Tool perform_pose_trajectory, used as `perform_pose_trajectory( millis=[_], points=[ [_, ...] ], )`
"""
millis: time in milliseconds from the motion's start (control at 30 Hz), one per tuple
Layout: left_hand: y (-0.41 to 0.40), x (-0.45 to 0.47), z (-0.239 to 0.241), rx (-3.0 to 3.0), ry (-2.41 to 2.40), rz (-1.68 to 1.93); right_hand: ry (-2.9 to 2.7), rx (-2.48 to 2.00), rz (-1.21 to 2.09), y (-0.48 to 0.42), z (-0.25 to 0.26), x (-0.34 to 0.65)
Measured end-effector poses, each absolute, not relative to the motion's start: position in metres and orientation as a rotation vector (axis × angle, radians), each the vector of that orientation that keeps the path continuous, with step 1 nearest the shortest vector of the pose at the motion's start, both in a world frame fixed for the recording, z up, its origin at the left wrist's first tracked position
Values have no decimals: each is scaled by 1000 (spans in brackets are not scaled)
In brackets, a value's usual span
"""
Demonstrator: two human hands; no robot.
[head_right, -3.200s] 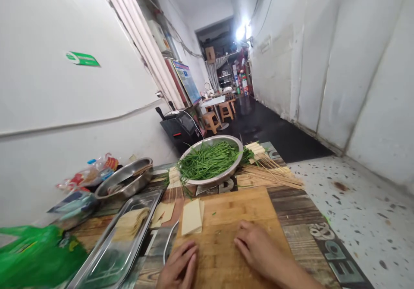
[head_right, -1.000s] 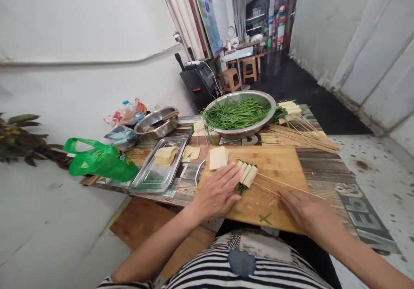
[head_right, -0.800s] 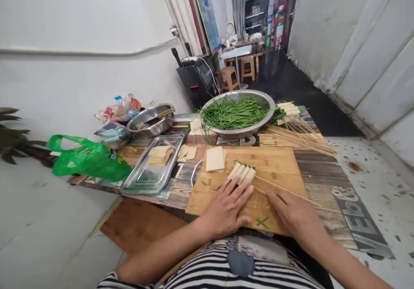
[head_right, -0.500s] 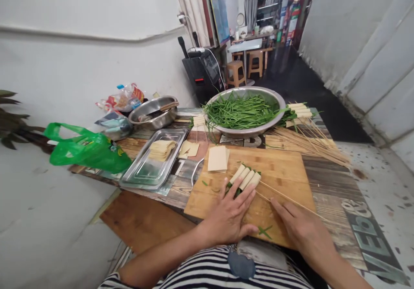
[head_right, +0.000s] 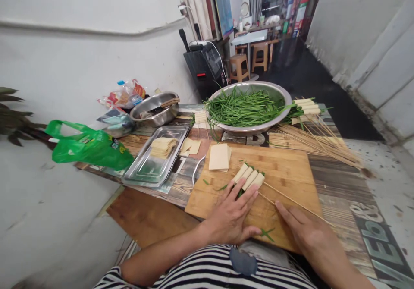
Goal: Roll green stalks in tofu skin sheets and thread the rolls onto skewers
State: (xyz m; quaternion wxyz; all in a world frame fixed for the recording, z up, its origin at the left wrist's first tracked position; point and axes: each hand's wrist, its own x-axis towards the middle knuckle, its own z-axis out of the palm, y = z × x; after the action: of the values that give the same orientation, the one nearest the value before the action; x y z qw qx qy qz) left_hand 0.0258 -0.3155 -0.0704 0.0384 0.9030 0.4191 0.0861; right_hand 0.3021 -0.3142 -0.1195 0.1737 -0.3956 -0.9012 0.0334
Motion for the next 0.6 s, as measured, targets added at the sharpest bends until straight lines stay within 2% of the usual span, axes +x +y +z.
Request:
perform_pose_trajectory(
  millis=[600],
  points=[
    [-315, 26, -69, 2707, 1271, 264, -2565, -1159, 226, -317, -129, 314]
  ],
)
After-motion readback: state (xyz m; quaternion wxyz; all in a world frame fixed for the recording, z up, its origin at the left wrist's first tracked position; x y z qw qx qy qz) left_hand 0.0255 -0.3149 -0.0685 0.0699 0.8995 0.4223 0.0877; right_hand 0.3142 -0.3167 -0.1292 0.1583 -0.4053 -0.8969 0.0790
